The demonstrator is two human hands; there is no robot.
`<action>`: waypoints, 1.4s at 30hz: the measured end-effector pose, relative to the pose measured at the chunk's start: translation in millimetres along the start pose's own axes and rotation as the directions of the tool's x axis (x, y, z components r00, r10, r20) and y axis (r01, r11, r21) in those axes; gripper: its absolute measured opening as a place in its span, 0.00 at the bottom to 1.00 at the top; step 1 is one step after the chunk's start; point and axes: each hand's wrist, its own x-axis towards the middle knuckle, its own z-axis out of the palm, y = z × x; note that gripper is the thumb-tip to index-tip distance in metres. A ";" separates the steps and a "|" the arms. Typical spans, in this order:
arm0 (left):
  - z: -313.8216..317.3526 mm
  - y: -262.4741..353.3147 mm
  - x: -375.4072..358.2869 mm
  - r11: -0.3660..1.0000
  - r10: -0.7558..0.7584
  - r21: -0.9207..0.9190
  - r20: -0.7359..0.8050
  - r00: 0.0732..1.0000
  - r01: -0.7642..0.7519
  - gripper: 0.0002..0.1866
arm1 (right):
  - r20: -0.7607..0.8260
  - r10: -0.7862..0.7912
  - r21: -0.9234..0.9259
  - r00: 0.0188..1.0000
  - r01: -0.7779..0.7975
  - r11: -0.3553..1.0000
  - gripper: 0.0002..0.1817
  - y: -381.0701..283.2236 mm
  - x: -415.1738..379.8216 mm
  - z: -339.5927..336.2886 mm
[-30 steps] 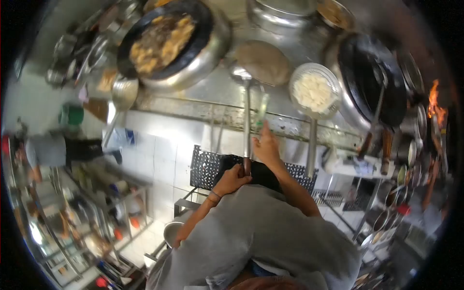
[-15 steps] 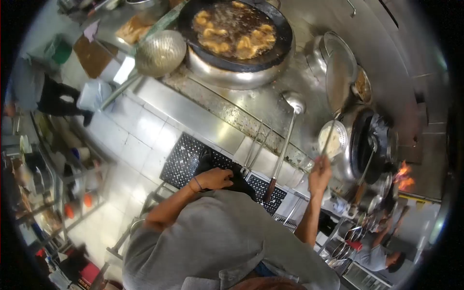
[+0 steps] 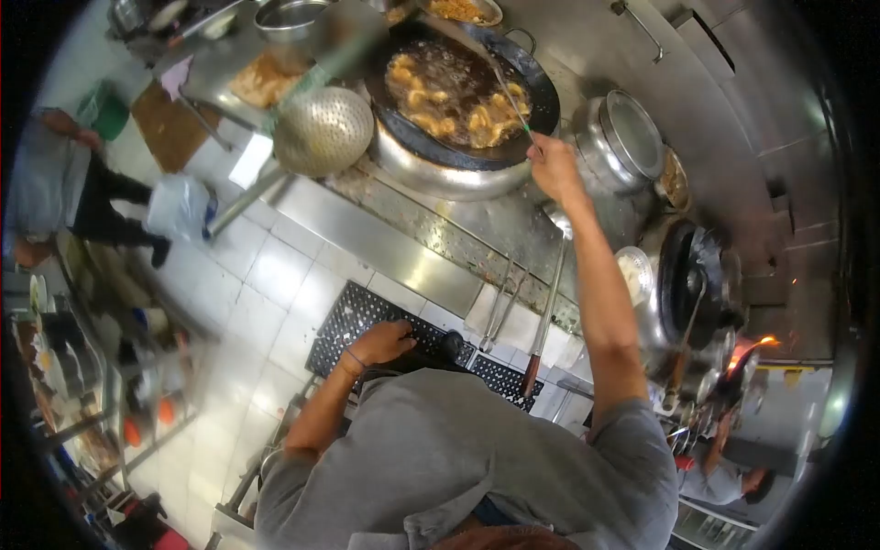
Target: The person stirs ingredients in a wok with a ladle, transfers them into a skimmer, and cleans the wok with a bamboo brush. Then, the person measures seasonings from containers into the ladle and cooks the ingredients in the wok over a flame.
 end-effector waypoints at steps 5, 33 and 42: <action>4.1 -20.9 -23.7 0.986 -0.068 -0.162 -0.148 0.987 0.043 0.17 | 0.081 0.009 0.055 0.997 -0.014 0.998 0.15 -12.3 -27.4 -54.3; 21.4 6.3 -63.6 0.966 -0.257 -0.089 -0.469 0.845 0.244 0.15 | 0.794 -0.062 0.545 0.604 -0.755 -0.365 0.13 -39.7 -67.0 -11.9; 27.8 3.5 -64.3 0.939 -0.338 -0.217 -0.428 0.838 0.267 0.17 | 0.702 -0.101 0.649 0.705 -0.691 -0.318 0.14 -44.7 -57.5 27.5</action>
